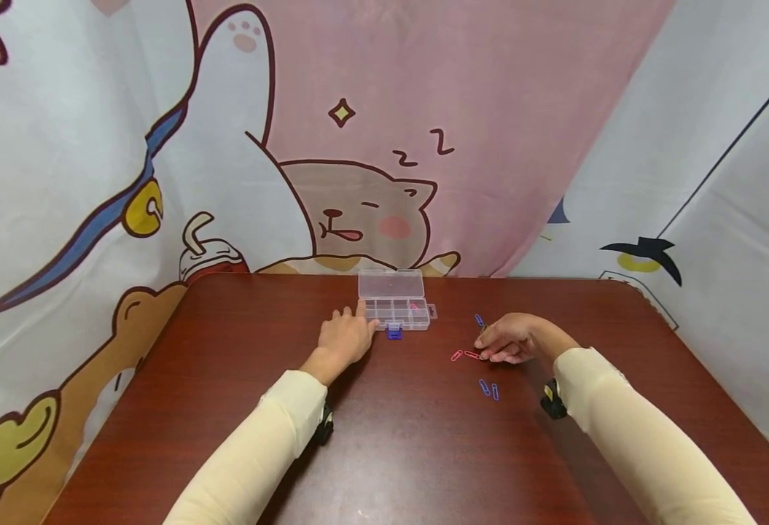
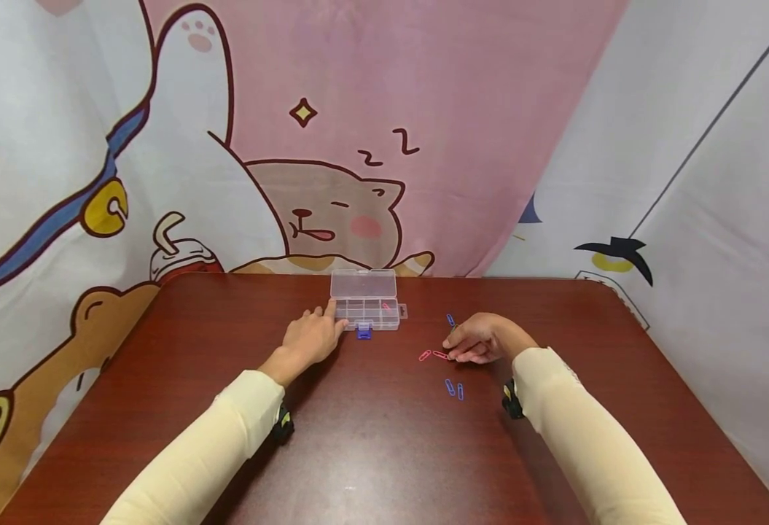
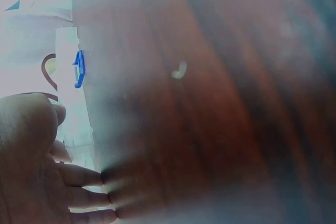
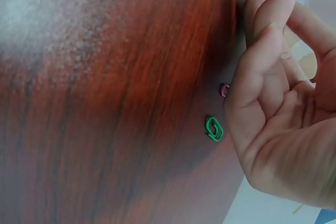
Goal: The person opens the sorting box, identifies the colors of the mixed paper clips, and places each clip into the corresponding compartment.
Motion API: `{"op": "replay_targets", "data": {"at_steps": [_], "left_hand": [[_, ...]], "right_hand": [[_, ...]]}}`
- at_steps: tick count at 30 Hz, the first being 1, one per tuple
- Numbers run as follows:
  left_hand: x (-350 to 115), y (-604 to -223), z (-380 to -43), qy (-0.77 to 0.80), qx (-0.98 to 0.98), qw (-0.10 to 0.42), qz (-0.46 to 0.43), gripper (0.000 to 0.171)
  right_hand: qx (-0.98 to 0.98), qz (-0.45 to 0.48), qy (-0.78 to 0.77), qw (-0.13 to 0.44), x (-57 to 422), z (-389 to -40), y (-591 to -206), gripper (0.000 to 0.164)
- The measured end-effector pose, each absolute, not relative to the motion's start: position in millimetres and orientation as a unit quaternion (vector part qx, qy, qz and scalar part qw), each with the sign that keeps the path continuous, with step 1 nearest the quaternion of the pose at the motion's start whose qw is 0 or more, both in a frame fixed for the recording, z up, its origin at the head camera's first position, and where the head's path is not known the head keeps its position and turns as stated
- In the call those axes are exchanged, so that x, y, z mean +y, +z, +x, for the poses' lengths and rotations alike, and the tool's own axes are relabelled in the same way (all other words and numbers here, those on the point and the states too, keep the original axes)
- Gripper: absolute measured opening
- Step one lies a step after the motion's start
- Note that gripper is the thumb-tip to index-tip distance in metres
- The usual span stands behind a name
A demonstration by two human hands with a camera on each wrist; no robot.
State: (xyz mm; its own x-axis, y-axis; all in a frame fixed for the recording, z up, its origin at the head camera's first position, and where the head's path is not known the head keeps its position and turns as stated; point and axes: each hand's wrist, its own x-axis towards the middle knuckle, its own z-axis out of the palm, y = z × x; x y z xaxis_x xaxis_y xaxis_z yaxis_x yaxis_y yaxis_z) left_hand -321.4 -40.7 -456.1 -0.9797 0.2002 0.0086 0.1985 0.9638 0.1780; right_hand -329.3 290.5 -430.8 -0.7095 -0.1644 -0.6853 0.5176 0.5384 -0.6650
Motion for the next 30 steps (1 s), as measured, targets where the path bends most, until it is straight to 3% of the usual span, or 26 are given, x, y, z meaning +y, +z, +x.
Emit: {"op": "replay_targets", "data": {"at_steps": [30], "left_hand": [[-41,-457,-321,0.083,0.991,-0.006,0.104,0.062]], "right_hand": [[0.937,0.036,-0.253,0.239,253,-319,-425,0.010]]}}
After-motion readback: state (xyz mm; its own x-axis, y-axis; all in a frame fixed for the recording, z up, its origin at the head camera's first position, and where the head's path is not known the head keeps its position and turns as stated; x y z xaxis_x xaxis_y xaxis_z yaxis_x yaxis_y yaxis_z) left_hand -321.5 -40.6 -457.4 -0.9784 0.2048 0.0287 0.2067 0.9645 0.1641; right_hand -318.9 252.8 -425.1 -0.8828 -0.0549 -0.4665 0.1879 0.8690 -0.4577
